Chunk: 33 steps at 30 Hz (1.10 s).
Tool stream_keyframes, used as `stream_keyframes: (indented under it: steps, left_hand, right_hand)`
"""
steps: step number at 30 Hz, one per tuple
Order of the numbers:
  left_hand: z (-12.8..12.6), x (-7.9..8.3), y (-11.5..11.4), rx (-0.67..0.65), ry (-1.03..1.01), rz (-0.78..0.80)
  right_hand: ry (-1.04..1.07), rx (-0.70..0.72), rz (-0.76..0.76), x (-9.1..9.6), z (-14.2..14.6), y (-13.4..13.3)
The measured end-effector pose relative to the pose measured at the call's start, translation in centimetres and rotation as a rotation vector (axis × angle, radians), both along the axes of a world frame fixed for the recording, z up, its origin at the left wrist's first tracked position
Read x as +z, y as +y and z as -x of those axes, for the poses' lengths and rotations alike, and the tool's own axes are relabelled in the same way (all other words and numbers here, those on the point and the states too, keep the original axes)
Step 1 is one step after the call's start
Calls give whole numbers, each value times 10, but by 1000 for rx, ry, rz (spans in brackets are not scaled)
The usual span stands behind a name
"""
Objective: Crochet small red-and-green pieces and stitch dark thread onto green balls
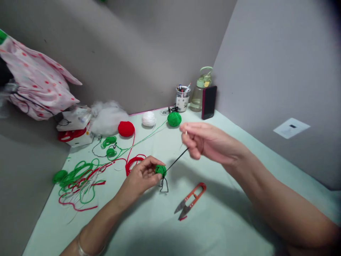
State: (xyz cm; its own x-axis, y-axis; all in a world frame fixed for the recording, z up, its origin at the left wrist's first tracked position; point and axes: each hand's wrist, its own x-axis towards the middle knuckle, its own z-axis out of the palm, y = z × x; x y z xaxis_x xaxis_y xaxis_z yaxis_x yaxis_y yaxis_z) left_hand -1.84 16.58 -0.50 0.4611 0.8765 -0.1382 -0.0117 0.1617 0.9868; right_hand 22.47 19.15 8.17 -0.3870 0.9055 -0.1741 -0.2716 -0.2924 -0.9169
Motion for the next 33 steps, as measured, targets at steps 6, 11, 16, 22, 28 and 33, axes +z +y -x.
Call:
stream_keyframes:
  steps: [6,11,16,22,28,33]
  left_hand:
    - [3,-3,3,-54,35,56]
    - [8,-10,5,-64,0,28]
    - [11,-13,7,-87,24,3]
    - [15,-11,10,-155,13,-62]
    - [17,-5,11,-53,-104,-92]
    - [17,-2,11,-19,-124,-99]
  right_hand:
    - [250,-487,-125,39,-51,3]
    - [241,-517,-140,43,-50,-2]
    - [61,-355,-197,38,-45,-2]
    - [-20,-743,-529,45,-87,8]
    - [-197,-478,-648,29,-48,-12]
    - [-601,-158,-927,12,0,-36]
